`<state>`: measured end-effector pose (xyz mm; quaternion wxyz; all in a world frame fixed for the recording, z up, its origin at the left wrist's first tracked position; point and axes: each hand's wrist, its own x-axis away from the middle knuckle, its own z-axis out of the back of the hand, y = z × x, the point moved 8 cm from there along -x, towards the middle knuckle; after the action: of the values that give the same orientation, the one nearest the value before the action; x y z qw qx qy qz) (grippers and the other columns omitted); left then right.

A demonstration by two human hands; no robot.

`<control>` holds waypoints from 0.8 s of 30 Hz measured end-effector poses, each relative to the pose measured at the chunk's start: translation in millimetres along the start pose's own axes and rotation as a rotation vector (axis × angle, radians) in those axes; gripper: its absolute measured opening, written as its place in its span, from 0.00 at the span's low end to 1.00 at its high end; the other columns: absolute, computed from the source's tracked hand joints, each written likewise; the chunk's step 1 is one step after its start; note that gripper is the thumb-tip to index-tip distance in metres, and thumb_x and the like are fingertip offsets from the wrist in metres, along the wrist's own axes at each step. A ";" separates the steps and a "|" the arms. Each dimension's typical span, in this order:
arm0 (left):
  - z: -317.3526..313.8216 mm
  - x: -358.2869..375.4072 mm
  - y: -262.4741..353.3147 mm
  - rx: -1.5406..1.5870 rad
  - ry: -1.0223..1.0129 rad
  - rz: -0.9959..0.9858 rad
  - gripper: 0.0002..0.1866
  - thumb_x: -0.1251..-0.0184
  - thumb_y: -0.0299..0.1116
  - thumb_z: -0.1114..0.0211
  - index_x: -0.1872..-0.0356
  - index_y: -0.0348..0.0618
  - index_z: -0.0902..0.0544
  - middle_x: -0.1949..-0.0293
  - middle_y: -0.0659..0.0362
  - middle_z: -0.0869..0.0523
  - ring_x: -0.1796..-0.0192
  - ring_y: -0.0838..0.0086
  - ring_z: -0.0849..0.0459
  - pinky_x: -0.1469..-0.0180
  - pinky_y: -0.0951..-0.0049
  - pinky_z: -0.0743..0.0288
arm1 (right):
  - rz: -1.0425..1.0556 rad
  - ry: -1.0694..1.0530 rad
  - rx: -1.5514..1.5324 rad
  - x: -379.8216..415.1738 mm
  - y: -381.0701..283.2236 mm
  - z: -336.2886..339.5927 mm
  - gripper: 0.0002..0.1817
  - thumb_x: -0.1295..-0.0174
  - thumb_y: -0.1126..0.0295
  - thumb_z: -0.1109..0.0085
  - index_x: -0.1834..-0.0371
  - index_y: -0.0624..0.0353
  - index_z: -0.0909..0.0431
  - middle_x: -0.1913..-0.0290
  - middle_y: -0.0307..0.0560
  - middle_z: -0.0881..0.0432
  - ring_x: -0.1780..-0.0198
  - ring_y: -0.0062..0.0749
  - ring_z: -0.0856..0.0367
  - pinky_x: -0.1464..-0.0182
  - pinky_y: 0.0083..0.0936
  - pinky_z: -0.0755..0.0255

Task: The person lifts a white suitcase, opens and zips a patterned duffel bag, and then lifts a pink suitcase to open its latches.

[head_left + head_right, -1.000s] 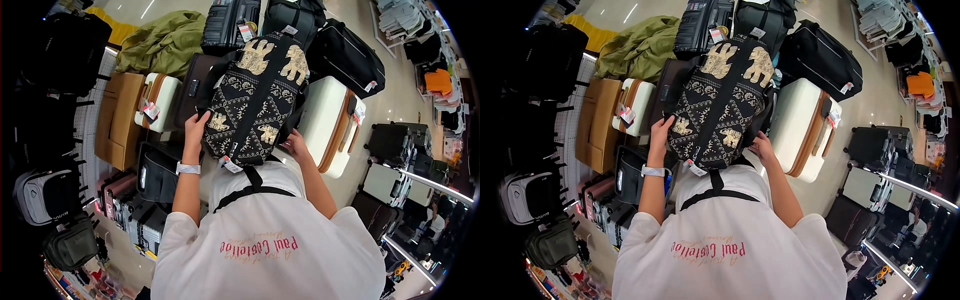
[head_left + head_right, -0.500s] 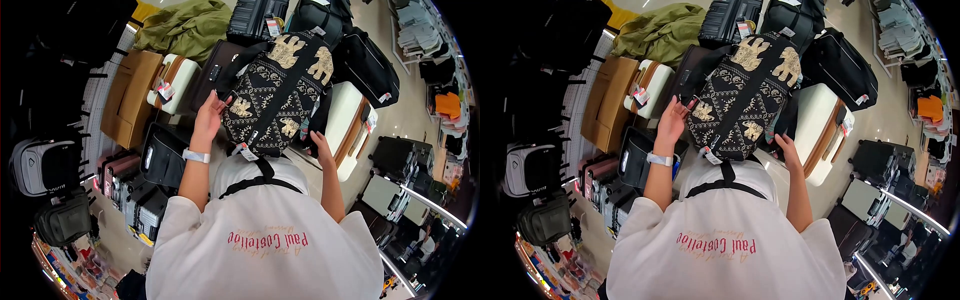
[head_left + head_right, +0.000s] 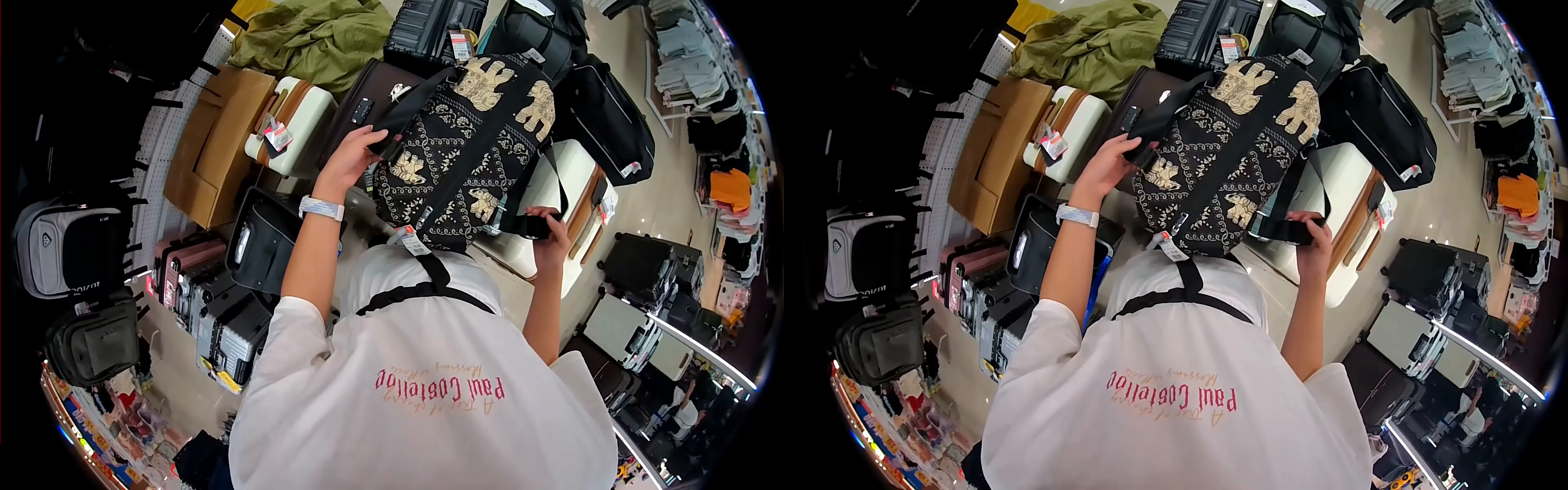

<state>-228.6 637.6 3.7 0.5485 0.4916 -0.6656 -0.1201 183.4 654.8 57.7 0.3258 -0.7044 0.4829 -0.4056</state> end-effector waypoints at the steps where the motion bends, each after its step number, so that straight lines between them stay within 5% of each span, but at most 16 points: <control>1: -12.6 4.1 11.9 0.122 -0.135 -0.057 0.17 0.33 0.31 0.38 0.45 0.40 0.24 0.49 0.59 0.17 0.49 0.70 0.19 0.46 0.67 0.25 | 0.055 0.000 -0.056 0.8 -8.4 0.8 0.09 0.42 0.71 0.45 0.62 0.64 0.25 0.60 0.52 0.20 0.45 0.46 0.24 0.37 0.39 0.35; 6: -22.5 1.4 45.2 0.329 -0.310 -0.245 0.21 0.35 0.24 0.41 0.42 0.27 0.29 0.47 0.48 0.19 0.46 0.63 0.19 0.40 0.64 0.24 | 0.179 -0.136 -0.220 7.5 -55.4 -15.9 0.13 0.44 0.67 0.42 0.59 0.64 0.25 0.56 0.50 0.24 0.41 0.48 0.30 0.32 0.45 0.44; 7: -30.6 10.4 56.4 0.326 -0.295 -0.229 0.21 0.31 0.28 0.45 0.40 0.26 0.30 0.53 0.50 0.17 0.52 0.66 0.18 0.43 0.66 0.25 | 0.179 -0.130 -0.220 7.6 -65.7 -20.7 0.13 0.44 0.67 0.42 0.59 0.64 0.25 0.56 0.50 0.24 0.41 0.48 0.30 0.32 0.45 0.44; 9: -53.0 12.3 67.1 0.258 -0.613 -0.130 0.23 0.27 0.36 0.49 0.40 0.25 0.28 0.66 0.54 0.16 0.63 0.72 0.20 0.49 0.71 0.27 | 0.226 -0.274 -0.237 12.2 -97.9 -44.9 0.12 0.41 0.68 0.44 0.59 0.65 0.25 0.57 0.51 0.24 0.45 0.45 0.28 0.35 0.43 0.40; 10: -69.4 25.6 76.8 -0.069 -0.664 -0.152 0.26 0.25 0.43 0.52 0.42 0.27 0.25 0.77 0.60 0.20 0.71 0.76 0.25 0.53 0.75 0.30 | 0.220 -0.189 -0.074 15.5 -114.2 -52.8 0.12 0.40 0.69 0.46 0.58 0.67 0.25 0.57 0.51 0.23 0.47 0.44 0.26 0.36 0.41 0.38; 11: -86.0 39.3 87.8 -0.242 -0.654 -0.174 0.24 0.28 0.42 0.45 0.46 0.28 0.21 0.81 0.61 0.20 0.75 0.78 0.23 0.63 0.78 0.26 | 0.212 -0.103 0.088 20.8 -130.8 -63.9 0.11 0.38 0.71 0.47 0.57 0.68 0.25 0.57 0.52 0.23 0.49 0.43 0.25 0.38 0.39 0.36; 13: -113.0 54.9 107.8 -0.492 -0.654 -0.271 0.23 0.28 0.42 0.44 0.48 0.28 0.20 0.77 0.58 0.16 0.72 0.76 0.18 0.63 0.77 0.24 | 0.327 -0.067 0.189 33.7 -162.9 -97.6 0.20 0.36 0.71 0.49 0.45 0.74 0.31 0.57 0.57 0.21 0.53 0.40 0.21 0.43 0.34 0.30; 17: -167.5 83.3 140.1 -0.414 -0.635 -0.483 0.22 0.27 0.43 0.44 0.51 0.30 0.18 0.68 0.55 0.13 0.67 0.74 0.15 0.56 0.77 0.23 | 0.415 -0.175 0.315 44.3 -183.6 -174.0 0.25 0.41 0.74 0.46 0.39 0.71 0.33 0.57 0.54 0.20 0.54 0.38 0.19 0.50 0.31 0.24; 19: -201.6 89.6 126.6 -0.327 -0.714 -0.291 0.23 0.27 0.47 0.44 0.56 0.32 0.16 0.64 0.53 0.11 0.63 0.72 0.13 0.52 0.78 0.23 | 0.400 -0.190 0.395 38.9 -159.0 -213.3 0.25 0.44 0.77 0.43 0.41 0.69 0.31 0.56 0.50 0.19 0.53 0.34 0.18 0.50 0.28 0.24; 21: -216.5 91.7 104.4 -0.619 -0.615 -0.086 0.25 0.26 0.51 0.48 0.50 0.36 0.18 0.60 0.55 0.12 0.56 0.77 0.15 0.57 0.79 0.22 | 0.411 -0.328 0.649 33.4 -135.7 -257.5 0.25 0.45 0.75 0.44 0.42 0.67 0.31 0.53 0.52 0.20 0.50 0.31 0.21 0.43 0.30 0.29; 23: -201.3 72.5 69.9 -0.215 -0.631 -0.230 0.27 0.27 0.54 0.47 0.42 0.41 0.21 0.55 0.57 0.13 0.55 0.78 0.16 0.53 0.78 0.24 | 0.416 -0.332 0.939 25.6 -110.1 -278.4 0.18 0.47 0.72 0.41 0.52 0.64 0.29 0.59 0.50 0.20 0.54 0.33 0.20 0.49 0.30 0.29; 24: -209.8 88.7 83.7 -0.184 -0.695 -0.483 0.29 0.27 0.55 0.48 0.37 0.43 0.25 0.53 0.56 0.15 0.56 0.75 0.16 0.50 0.76 0.25 | 0.512 -0.341 1.023 28.7 -108.0 -286.2 0.16 0.49 0.72 0.40 0.57 0.63 0.30 0.62 0.50 0.22 0.57 0.38 0.21 0.53 0.32 0.30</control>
<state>-86.8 688.3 194.1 0.2893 0.5125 -0.6632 -0.4624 -19.4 643.2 288.3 0.7839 -0.3745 0.3217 -0.3764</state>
